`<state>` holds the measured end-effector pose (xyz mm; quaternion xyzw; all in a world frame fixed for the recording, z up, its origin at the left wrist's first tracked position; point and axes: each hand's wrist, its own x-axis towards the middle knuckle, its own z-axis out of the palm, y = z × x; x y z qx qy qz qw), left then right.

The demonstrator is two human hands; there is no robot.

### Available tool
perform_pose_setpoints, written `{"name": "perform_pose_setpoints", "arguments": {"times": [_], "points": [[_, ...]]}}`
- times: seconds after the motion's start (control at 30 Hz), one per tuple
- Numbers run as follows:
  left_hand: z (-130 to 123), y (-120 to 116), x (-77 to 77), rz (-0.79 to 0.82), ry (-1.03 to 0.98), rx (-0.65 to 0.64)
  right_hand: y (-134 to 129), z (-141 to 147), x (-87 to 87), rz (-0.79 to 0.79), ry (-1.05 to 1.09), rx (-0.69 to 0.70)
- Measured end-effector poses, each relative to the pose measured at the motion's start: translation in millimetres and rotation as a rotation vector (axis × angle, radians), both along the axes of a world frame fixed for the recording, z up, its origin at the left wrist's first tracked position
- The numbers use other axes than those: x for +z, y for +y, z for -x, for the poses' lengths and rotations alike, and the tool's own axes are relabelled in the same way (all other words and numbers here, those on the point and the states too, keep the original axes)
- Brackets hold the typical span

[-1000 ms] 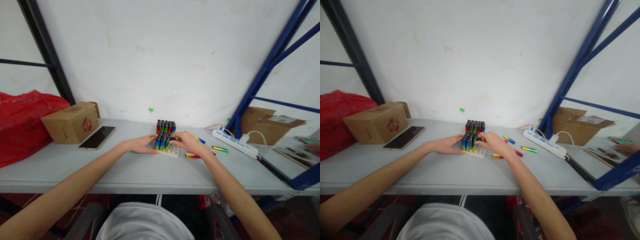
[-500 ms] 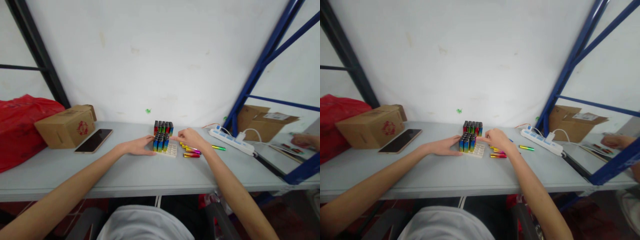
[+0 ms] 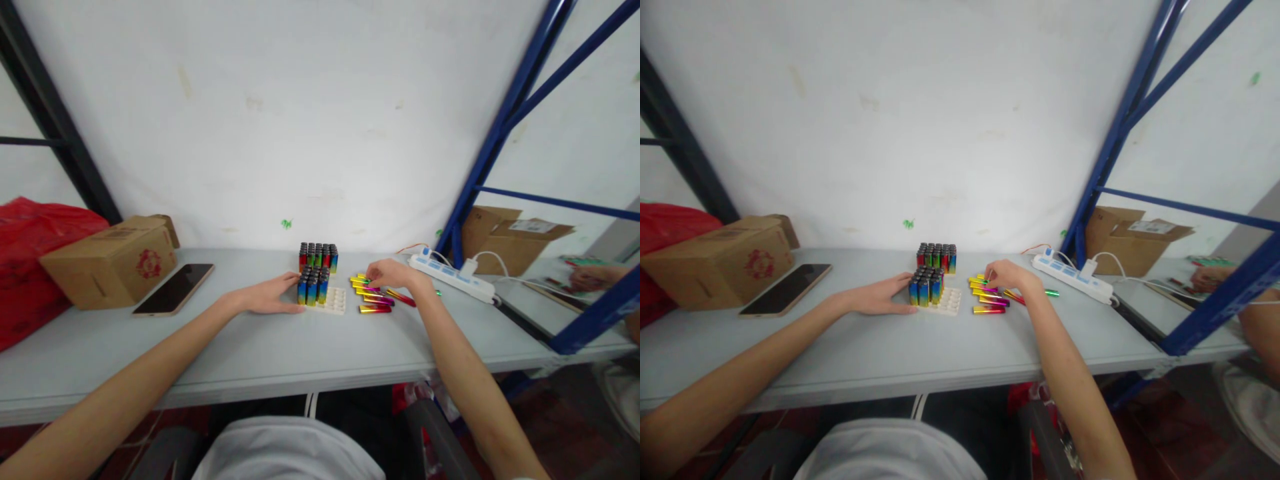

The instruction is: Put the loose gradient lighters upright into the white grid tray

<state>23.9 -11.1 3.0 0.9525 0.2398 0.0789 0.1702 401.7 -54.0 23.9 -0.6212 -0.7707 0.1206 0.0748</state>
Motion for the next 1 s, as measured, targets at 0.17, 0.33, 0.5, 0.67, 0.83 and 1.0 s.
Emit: {"name": "perform_pose_setpoints", "arguments": {"times": [0.17, 0.33, 0.5, 0.67, 0.83, 1.0], "points": [[0, -1, 2.0, 0.006, 0.032, 0.031, 4, -6, 4.3, -0.172, -0.094, -0.106], [0, -1, 1.5, -0.007, 0.011, 0.003, 10, -1, -5.1, -0.051, -0.109, -0.052], [0, 0, -0.2, -0.025, 0.020, 0.013, 11, 0, -7.8, -0.124, -0.102, 0.011], [1, 2, -3.0, -0.024, 0.016, 0.019, 14, 1, -4.5, -0.374, 0.272, -0.076], [0, 3, -3.6, 0.024, 0.011, 0.028, 13, 31, -7.5, -0.309, 1.086, -0.098], [0, 2, -2.2, 0.018, -0.025, -0.011, 0, 66, -6.1, -0.128, 1.335, 0.001]]}}
